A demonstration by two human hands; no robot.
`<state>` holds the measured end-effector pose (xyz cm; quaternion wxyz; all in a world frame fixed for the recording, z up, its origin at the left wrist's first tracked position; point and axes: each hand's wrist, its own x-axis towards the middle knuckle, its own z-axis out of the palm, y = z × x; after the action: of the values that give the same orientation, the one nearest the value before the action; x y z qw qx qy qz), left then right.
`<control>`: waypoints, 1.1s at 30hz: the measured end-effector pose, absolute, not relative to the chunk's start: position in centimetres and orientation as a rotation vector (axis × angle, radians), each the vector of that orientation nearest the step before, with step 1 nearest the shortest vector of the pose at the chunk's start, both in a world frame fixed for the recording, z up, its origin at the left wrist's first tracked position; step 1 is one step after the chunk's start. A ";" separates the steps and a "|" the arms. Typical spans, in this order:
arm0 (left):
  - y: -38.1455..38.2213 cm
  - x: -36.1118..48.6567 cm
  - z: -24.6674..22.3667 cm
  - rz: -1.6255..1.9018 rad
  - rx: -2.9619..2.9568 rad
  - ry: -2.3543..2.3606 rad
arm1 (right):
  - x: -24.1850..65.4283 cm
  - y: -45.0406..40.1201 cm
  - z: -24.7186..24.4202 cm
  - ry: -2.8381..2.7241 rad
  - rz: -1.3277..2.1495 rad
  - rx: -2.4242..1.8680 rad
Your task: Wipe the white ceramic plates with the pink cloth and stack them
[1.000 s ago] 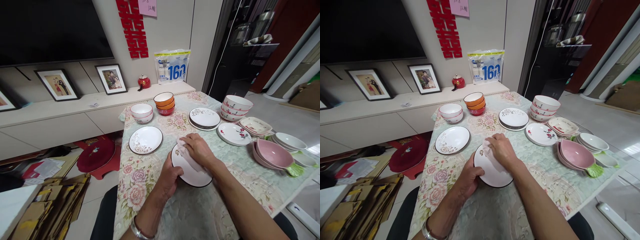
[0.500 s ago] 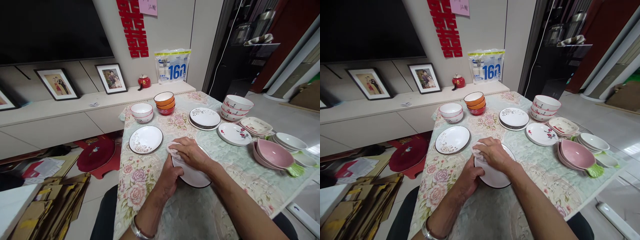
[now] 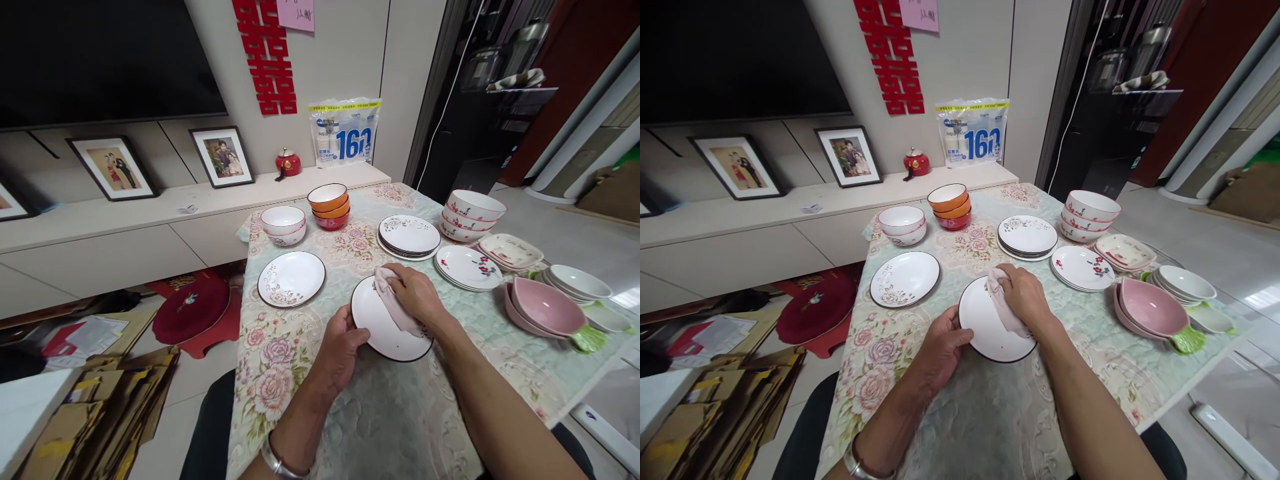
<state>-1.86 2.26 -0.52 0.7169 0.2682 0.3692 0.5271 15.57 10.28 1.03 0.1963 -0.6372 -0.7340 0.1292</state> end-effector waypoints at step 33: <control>2.2 -2.1 0.0 1.204 0.602 0.777 | 14.8 10.2 1.2 -2.115 0.292 -1.808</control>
<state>-2.13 2.20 0.01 0.7129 0.2717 0.3505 0.5432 14.83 10.16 1.23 0.1710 -0.6367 -0.7449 0.1029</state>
